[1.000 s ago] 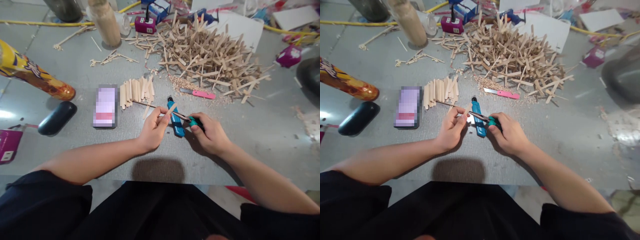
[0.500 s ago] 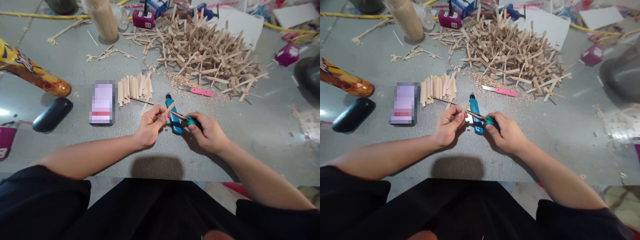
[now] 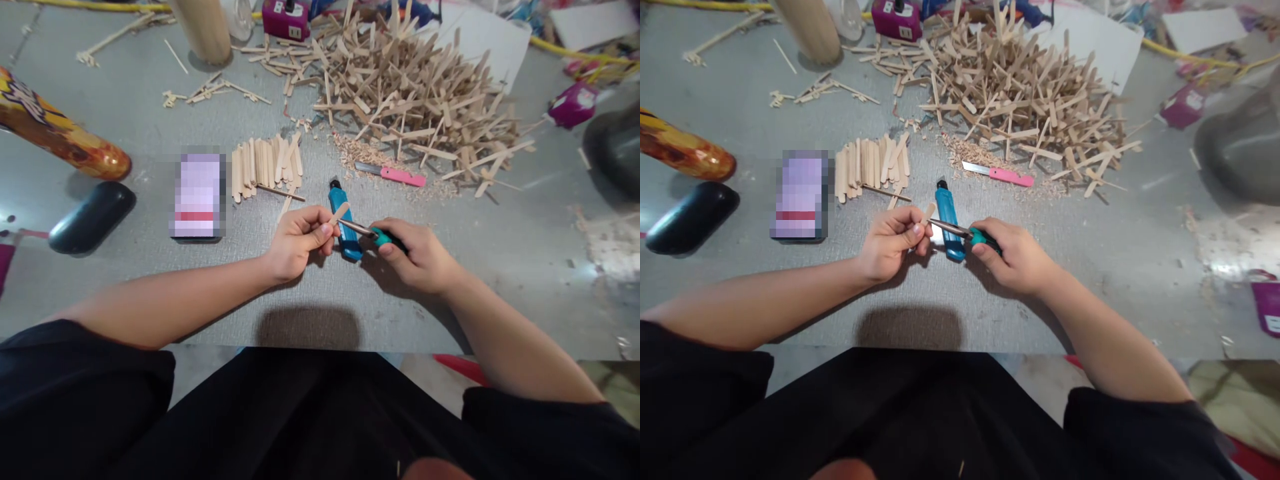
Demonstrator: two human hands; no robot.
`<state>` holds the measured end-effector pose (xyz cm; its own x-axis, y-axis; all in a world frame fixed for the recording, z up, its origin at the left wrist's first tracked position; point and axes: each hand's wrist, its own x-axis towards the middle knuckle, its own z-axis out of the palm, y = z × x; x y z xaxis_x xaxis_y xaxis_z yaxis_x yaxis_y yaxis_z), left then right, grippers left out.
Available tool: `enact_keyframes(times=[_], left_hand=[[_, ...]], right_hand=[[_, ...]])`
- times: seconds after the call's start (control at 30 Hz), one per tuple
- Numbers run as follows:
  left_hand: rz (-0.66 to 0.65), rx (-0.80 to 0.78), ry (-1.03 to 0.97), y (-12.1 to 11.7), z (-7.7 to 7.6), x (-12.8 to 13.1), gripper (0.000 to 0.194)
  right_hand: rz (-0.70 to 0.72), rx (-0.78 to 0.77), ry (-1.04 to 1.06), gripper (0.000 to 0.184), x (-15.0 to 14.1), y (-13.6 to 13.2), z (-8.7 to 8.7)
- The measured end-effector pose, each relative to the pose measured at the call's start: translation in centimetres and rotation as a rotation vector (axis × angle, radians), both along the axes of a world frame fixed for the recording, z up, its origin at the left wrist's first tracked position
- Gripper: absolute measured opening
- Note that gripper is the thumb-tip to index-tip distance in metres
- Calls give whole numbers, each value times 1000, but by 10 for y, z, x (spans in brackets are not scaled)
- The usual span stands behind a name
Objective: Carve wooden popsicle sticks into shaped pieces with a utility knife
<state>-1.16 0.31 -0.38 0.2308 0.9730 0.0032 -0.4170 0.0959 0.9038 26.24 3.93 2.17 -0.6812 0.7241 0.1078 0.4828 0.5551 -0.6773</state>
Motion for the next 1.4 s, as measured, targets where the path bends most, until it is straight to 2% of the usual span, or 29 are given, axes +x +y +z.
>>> enact_keyframes(times=[0.2, 0.57, 0.83, 0.93, 1.07, 1.17, 1.27, 1.4], left_hand=[[-33, -23, -43, 1, 2, 1, 47], [-129, -82, -126, 5, -10, 0, 40], [-176, -58, -157, 8, -3, -1, 46], [-223, -67, -180, 8, -1, -1, 45], [-311, -115, -247, 5, 1, -1, 42], [-347, -134, -270, 4, 2, 0, 42], [-331, -128, -258, 5, 0, 0, 41], [-282, -110, -243, 8, -4, 0, 39]], right_hand=[[1, 134, -37, 51, 3, -1, -3], [22, 197, -57, 52, 3, 10, -14], [71, 265, -17, 43, 6, 12, -16], [73, 292, -26, 44, 6, 15, -18], [155, 354, 11, 41, 6, 21, -21], [180, 355, 19, 39, 6, 22, -21], [137, 353, 12, 40, 7, 20, -20], [83, 281, -32, 51, 8, 18, -19]])
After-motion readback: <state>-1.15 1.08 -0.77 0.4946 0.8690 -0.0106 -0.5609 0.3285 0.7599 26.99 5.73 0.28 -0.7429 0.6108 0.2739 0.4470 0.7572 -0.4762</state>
